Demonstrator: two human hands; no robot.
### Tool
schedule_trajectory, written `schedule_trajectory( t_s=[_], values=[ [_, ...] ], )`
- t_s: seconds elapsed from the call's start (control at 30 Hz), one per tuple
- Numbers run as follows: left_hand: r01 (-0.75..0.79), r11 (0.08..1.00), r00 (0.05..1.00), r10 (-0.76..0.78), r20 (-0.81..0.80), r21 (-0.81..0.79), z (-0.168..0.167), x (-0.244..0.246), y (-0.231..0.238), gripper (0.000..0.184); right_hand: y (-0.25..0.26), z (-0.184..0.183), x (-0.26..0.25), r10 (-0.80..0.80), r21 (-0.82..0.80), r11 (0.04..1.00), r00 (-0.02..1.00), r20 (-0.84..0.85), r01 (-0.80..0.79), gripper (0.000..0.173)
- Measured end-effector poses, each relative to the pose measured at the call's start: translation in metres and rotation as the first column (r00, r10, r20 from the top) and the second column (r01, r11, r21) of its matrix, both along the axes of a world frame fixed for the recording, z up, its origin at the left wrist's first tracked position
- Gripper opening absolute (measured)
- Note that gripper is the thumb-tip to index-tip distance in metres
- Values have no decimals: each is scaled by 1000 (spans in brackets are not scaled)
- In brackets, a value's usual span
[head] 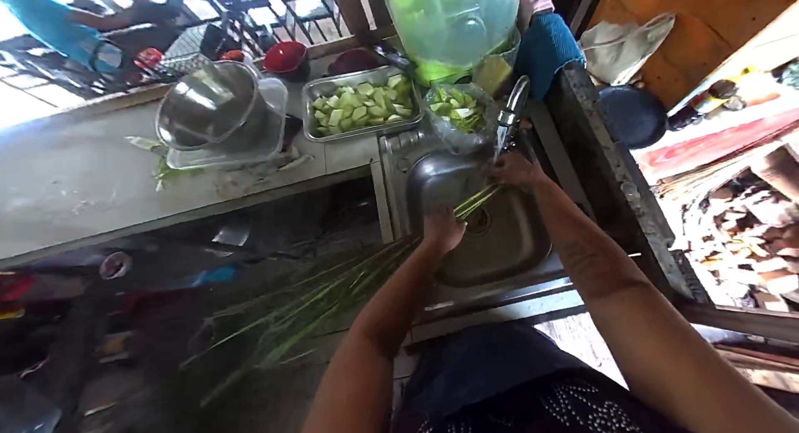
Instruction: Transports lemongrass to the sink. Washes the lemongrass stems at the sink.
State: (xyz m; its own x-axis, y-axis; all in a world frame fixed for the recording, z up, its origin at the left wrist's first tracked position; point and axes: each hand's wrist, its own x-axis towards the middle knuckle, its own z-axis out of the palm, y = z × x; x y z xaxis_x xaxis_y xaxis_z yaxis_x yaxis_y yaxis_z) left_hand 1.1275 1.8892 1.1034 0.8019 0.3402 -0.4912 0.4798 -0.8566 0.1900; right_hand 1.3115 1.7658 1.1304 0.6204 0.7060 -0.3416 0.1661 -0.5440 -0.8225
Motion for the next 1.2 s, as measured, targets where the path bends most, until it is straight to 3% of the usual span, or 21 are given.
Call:
schedule_trajectory(
  t_s=[0.13, 0.23, 0.3, 0.37, 0.4, 0.47, 0.53, 0.6, 0.7, 0.73, 0.8, 0.87, 0.93, 1.0, 1.03, 1.07, 1.1, 1.13, 1.2],
  values=[
    [-99, 983, 995, 95, -29, -157, 22, 16, 1, 85, 24, -11, -17, -136, 184, 963, 945, -296, 196, 35],
    [-84, 967, 996, 81, -23, -239, 27, 30, 3, 93, 37, -24, -12, -352, 307, 764, 765, -540, 568, 29],
    [-40, 956, 999, 40, -7, -291, 25, 42, 3, 93, 36, -20, -7, -280, 293, 820, 790, -545, 492, 30],
    [16, 961, 999, -3, 48, -277, 16, 53, 6, 94, 36, -15, -6, -181, 267, 896, 841, -509, 355, 33],
    [37, 963, 994, -7, 113, -266, 11, 61, 8, 92, 37, -13, -7, -244, 241, 894, 863, -443, 377, 32],
    [81, 960, 966, -10, 257, -268, 3, 78, 11, 77, 37, -10, -6, -399, 160, 886, 891, -214, 435, 41],
    [89, 930, 938, 43, 345, -357, 7, 92, 12, 58, 36, -5, -4, -367, 117, 921, 928, -62, 372, 49],
    [115, 876, 916, 90, 391, -469, 9, 104, 13, 43, 33, 4, -6, -327, 121, 939, 944, 33, 321, 40],
    [28, 722, 874, 318, 368, -691, 5, 124, 9, 30, 28, 2, -14, -314, 243, 931, 938, 146, 274, 40],
    [-27, 628, 813, 466, 349, -778, -1, 131, 6, 29, 26, -2, -20, -312, 294, 922, 934, 175, 253, 37],
    [-92, 338, 664, 722, 196, -937, -5, 142, 1, 31, 27, -18, -30, -315, 420, 882, 930, 190, 213, 32],
    [-143, 91, 591, 807, -12, -985, 8, 137, -11, 32, 32, -33, -36, -395, 535, 784, 918, 38, 315, 34],
    [-260, -5, 600, 783, -166, -965, 41, 127, -30, 47, 34, -40, -32, -511, 551, 667, 846, -152, 502, 35],
    [-281, 115, 686, 718, -115, -953, 70, 114, -43, 53, 31, -44, -18, -585, 411, 696, 797, -152, 589, 38],
    [-246, 205, 743, 667, -49, -947, 75, 108, -42, 53, 30, -54, -13, -557, 390, 744, 826, -89, 543, 40],
    [-216, 307, 780, 625, 25, -927, 76, 103, -38, 53, 35, -76, -9, -533, 458, 760, 846, 34, 461, 41],
    [-205, 420, 795, 598, 100, -884, 73, 101, -36, 50, 46, -114, -6, -580, 645, 681, 794, 184, 348, 41],
    [-180, 500, 810, 564, 161, -847, 66, 99, -33, 47, 37, -88, -10, -445, 428, 824, 892, 84, 371, 38],
    [-165, 659, 846, 477, 239, -733, 42, 101, -19, 50, 32, -43, -12, -375, 178, 905, 922, -93, 386, 34]
  ],
)
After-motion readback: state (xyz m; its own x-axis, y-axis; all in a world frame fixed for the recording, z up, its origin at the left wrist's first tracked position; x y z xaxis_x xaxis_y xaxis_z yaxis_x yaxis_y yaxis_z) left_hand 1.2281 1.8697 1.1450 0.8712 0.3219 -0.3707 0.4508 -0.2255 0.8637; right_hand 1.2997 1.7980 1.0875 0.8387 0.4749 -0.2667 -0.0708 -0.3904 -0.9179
